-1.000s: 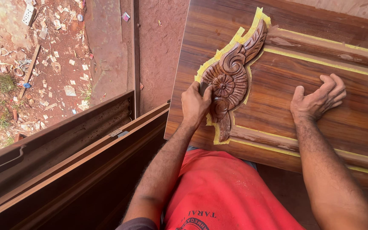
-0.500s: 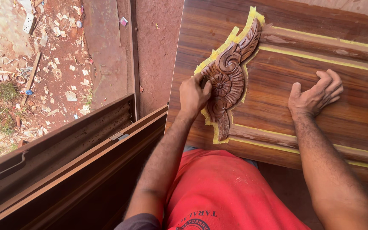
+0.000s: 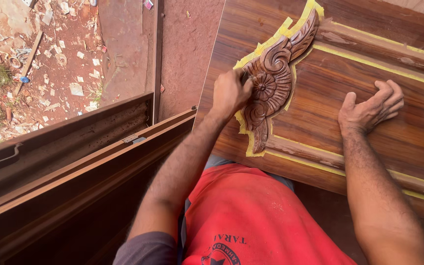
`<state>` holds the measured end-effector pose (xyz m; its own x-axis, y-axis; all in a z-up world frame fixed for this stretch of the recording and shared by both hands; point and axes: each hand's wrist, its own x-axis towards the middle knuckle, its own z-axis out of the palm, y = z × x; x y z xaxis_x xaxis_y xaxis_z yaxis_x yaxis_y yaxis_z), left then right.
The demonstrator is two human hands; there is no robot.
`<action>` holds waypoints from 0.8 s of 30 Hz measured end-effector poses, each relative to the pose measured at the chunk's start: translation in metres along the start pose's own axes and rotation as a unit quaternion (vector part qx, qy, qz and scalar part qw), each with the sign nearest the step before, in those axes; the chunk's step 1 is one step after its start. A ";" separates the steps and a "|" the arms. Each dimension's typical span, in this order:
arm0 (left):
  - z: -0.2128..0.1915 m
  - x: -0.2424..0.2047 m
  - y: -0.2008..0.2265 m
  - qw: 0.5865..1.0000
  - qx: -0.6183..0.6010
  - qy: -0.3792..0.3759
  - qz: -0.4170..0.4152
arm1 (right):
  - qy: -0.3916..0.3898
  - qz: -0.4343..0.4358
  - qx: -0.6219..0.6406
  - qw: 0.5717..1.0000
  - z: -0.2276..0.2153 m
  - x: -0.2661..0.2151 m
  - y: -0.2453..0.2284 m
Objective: The person applies a finishing product or adhesive around a decorative wood carving on a door panel, using a small piece of material to smooth and clean the edges.
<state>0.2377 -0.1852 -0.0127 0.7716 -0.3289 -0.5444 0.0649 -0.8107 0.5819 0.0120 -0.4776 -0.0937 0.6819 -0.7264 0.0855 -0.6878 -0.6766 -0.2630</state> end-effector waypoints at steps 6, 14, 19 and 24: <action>0.024 -0.050 -0.010 0.998 -0.028 0.063 -0.006 | 0.014 -0.014 -0.006 1.000 0.004 -0.005 0.007; 0.002 -0.109 -0.048 0.998 -0.008 0.056 -0.030 | 0.002 -0.021 -0.003 1.000 -0.003 -0.002 0.000; 0.034 -0.135 -0.065 0.930 -0.365 0.015 -0.044 | -0.001 -0.024 0.000 1.000 -0.009 -0.004 0.004; 0.045 -0.143 -0.062 0.870 -0.487 0.048 -0.054 | -0.016 -0.021 0.010 1.000 -0.007 -0.004 0.005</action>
<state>0.0952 -0.1101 0.0021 0.7740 -0.1953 -0.6023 0.6101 -0.0244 0.7919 0.0042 -0.4786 -0.0887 0.7185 -0.6925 0.0655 -0.6532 -0.7041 -0.2786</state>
